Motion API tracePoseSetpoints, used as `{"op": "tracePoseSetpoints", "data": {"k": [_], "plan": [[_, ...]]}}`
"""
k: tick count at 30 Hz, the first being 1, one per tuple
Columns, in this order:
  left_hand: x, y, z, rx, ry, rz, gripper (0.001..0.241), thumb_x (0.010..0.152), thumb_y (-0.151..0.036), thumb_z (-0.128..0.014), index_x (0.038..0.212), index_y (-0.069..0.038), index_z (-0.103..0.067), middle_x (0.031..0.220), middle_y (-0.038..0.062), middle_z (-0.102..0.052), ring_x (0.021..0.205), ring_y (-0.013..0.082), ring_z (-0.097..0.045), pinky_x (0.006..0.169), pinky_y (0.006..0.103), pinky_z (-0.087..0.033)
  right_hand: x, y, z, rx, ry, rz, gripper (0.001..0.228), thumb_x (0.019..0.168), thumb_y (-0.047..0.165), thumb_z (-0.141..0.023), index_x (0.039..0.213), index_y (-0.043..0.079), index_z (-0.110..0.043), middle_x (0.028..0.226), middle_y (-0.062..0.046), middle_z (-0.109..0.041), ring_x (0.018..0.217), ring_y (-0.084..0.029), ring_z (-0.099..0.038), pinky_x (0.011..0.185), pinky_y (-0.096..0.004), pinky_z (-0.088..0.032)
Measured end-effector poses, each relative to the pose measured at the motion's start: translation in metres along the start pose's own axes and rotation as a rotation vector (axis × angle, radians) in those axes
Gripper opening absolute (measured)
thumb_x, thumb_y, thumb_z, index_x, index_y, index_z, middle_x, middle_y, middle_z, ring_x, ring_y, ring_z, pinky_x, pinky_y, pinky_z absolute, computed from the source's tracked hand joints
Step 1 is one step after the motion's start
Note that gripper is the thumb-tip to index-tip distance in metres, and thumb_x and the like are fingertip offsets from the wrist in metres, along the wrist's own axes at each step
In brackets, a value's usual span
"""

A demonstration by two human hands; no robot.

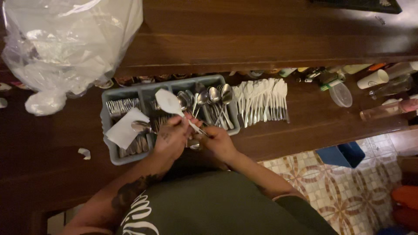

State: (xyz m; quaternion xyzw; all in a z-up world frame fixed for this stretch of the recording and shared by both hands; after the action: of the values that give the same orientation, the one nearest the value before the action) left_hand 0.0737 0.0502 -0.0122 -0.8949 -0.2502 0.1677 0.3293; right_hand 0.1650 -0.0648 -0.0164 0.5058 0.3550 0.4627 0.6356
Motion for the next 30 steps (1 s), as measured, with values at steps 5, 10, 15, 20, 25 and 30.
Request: {"op": "tracePoseSetpoints", "data": {"k": [5, 10, 15, 20, 25, 30], "plan": [[-0.003, 0.012, -0.006, -0.068, 0.056, 0.053, 0.023, 0.104, -0.02, -0.06, 0.108, 0.002, -0.06, 0.104, 0.014, -0.07, 0.098, 0.0259, -0.07, 0.087, 0.0369, -0.058, -0.008, 0.057, -0.043, 1.425, 0.513, -0.472, 0.038, 0.099, 0.024, -0.062, 0.135, 0.013, -0.057, 0.074, -0.001, -0.057, 0.056, -0.013, -0.045, 0.05, -0.025, -0.044], [0.001, 0.008, 0.006, 0.06, -0.065, -0.029, 0.02, 0.102, -0.015, -0.064, 0.111, 0.003, -0.065, 0.104, 0.013, -0.072, 0.097, 0.0232, -0.07, 0.081, 0.0307, -0.052, 0.002, 0.027, -0.025, 0.802, 0.185, -0.349, 0.024, 0.105, 0.027, -0.061, 0.107, 0.004, -0.067, 0.07, 0.003, -0.054, 0.06, -0.012, -0.049, 0.054, -0.029, -0.044], [-0.002, 0.009, 0.007, 0.028, -0.094, 0.039, 0.017, 0.1, -0.014, -0.062, 0.108, 0.0, -0.065, 0.102, 0.012, -0.07, 0.098, 0.023, -0.072, 0.088, 0.0328, -0.057, 0.0, 0.014, -0.007, 0.326, -0.009, -0.42, 0.018, 0.092, 0.016, -0.07, 0.079, 0.004, -0.065, 0.064, -0.004, -0.06, 0.052, -0.013, -0.053, 0.046, -0.03, -0.04], [-0.006, -0.001, -0.003, -0.018, -0.049, 0.002, 0.013, 0.101, -0.009, -0.06, 0.104, 0.003, -0.064, 0.101, 0.014, -0.07, 0.099, 0.026, -0.073, 0.091, 0.0369, -0.06, 0.006, 0.03, -0.014, 0.419, 0.198, -0.107, 0.025, 0.1, 0.018, -0.073, 0.083, 0.004, -0.064, 0.069, -0.002, -0.061, 0.06, -0.013, -0.056, 0.052, -0.03, -0.046], [-0.003, -0.001, -0.005, -0.044, 0.011, -0.046, 0.015, 0.103, -0.01, -0.061, 0.105, 0.005, -0.064, 0.101, 0.016, -0.069, 0.097, 0.0281, -0.072, 0.088, 0.0399, -0.06, -0.004, 0.035, -0.022, 0.752, 0.147, -0.469, 0.015, 0.092, 0.018, -0.069, 0.093, 0.003, -0.073, 0.063, -0.003, -0.058, 0.052, -0.014, -0.051, 0.046, -0.03, -0.04], [-0.004, -0.003, -0.001, 0.097, -0.051, -0.06, 0.02, 0.097, -0.013, -0.064, 0.105, 0.004, -0.066, 0.102, 0.017, -0.073, 0.098, 0.0258, -0.074, 0.091, 0.0396, -0.063, -0.011, 0.038, -0.01, 0.537, -0.026, -0.602, 0.014, 0.094, 0.017, -0.065, 0.087, 0.005, -0.065, 0.07, -0.004, -0.063, 0.057, -0.017, -0.057, 0.051, -0.033, -0.049]]}}
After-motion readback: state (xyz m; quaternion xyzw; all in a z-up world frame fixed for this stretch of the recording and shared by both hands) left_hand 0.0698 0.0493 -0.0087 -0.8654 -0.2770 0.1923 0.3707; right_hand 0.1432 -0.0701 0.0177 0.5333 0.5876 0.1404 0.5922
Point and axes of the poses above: each hand's wrist, its own x-axis towards the middle knuckle, its own z-axis out of the back of the hand, y = z × x, the point moved 9 cm from there along x, towards the middle knuckle
